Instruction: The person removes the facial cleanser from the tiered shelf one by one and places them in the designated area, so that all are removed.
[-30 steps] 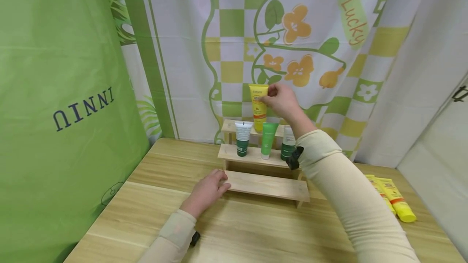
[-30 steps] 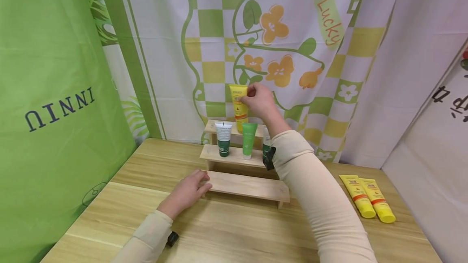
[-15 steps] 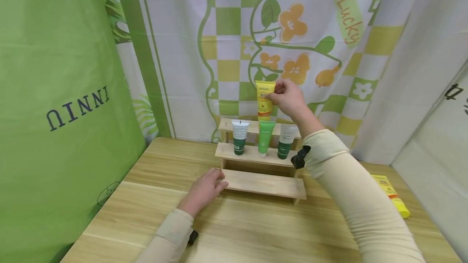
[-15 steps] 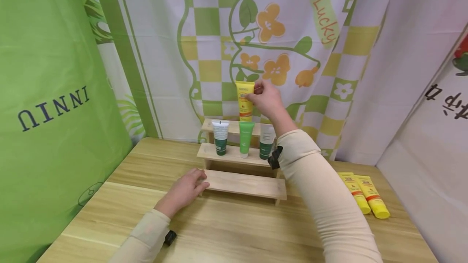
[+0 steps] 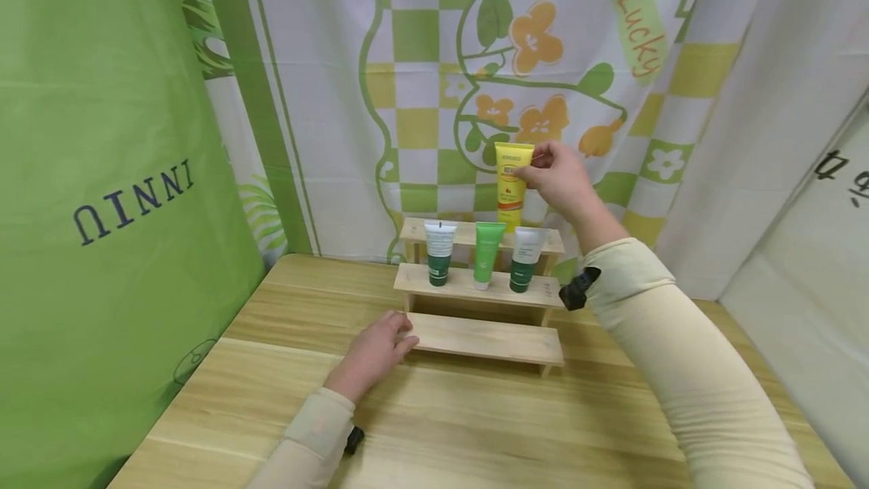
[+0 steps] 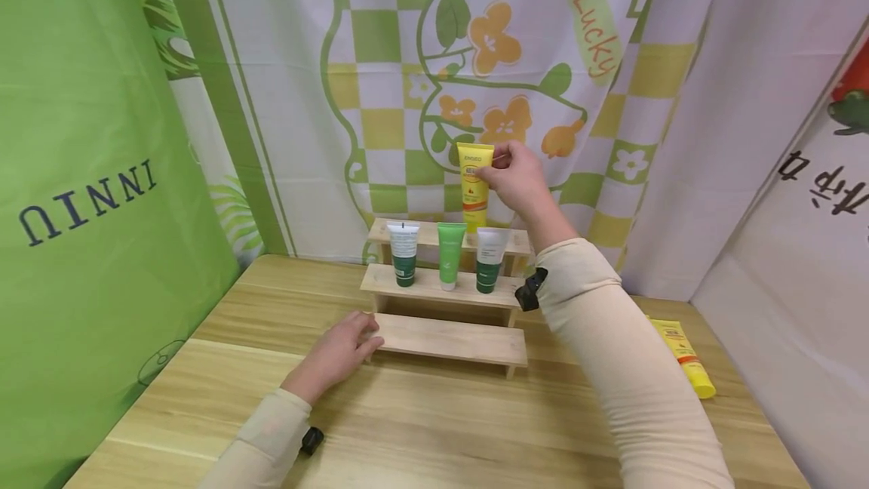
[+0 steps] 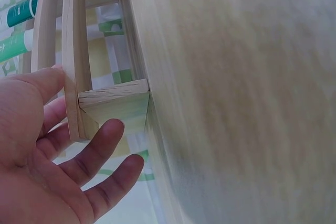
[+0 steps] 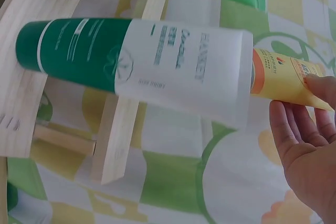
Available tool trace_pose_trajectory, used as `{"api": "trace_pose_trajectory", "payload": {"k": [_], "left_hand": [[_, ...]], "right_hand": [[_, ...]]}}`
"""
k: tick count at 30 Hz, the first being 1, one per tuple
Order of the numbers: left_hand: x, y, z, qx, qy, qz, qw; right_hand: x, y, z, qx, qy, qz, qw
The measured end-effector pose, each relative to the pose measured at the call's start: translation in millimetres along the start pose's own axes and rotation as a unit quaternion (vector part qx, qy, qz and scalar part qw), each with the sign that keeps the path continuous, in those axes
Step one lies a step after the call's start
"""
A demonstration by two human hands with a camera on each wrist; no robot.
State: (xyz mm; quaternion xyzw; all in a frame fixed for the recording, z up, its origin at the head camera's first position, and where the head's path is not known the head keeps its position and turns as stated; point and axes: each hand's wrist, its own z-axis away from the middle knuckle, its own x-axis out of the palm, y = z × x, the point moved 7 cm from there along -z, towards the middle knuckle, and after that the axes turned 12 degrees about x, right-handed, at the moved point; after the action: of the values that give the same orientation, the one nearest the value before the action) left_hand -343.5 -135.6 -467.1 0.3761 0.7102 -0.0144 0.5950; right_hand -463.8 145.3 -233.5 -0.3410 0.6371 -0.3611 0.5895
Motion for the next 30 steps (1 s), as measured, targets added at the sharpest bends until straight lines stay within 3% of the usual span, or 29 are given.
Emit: {"api": "trace_pose_trajectory", "payload": {"k": [8,15,30], "left_hand": [[0.7,-0.4,1.6,-0.005,0.001,0.002,1.0000],[1.8,0.8,-0.4,-0.001,0.003,0.000,1.0000],[1.0,1.7,-1.2,-0.005,0.010,-0.003,0.9999]], "right_hand": [[-19,13,2.7,0.007,0.018,-0.038,0.9991],[-38,25,7.5,0.008,0.035,-0.027,0.9990],[-59,53,15.8,0.011,0.051,-0.069,0.9963]]}}
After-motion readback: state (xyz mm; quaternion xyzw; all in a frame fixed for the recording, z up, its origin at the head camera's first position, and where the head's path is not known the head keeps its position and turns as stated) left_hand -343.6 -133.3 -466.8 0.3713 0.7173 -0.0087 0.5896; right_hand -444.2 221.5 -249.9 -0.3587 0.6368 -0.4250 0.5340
